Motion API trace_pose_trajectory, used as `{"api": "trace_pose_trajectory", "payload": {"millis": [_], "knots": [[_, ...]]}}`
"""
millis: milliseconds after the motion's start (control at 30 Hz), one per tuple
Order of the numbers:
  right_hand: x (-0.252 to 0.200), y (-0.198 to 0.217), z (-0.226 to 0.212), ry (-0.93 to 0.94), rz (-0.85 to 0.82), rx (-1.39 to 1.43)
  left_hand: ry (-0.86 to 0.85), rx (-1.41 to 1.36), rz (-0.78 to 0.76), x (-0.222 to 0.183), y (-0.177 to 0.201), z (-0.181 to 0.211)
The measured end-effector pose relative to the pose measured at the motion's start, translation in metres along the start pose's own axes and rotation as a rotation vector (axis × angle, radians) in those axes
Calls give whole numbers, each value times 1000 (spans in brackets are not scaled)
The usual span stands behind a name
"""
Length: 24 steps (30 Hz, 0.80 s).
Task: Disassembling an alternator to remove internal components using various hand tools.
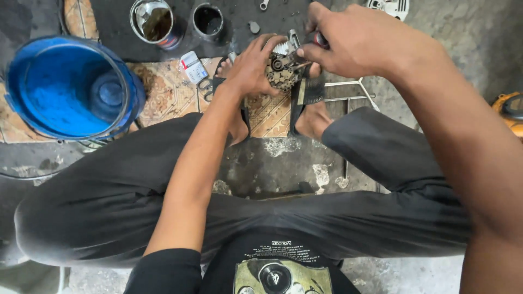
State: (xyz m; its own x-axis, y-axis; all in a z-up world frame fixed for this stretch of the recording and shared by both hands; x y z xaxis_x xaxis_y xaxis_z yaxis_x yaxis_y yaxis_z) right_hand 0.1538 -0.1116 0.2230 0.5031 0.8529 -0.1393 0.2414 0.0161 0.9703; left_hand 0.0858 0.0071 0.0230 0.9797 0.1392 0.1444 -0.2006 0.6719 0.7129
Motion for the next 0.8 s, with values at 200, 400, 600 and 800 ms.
{"api": "trace_pose_trajectory", "payload": {"millis": [200,400,600,800], "knots": [[-3,-3,-16,-81,-95,-54,94,18,-250,13,2,7],[-3,-9,-24,-19,-13,-75,-118,201,-308,20,-32,-9],[0,-17,-20,-33,-15,-101,-85,205,-172,15,-20,-3],[-14,-16,-21,-7,-8,-172,-94,195,-207,13,-31,-8]]}}
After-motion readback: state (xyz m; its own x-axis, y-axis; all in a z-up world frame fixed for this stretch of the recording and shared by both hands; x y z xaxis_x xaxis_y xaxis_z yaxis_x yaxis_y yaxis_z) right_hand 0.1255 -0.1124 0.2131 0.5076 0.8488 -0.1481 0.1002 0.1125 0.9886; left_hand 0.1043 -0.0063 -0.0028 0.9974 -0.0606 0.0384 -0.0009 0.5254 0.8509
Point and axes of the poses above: each hand's wrist, its own x-axis towards the middle knuckle, its own y-axis out of the back of the hand, z = x × y, the point moved 7 cm from there along x, towards the middle knuckle, and after that the axes turned 15 degrees about z, right-handed, at the moved point
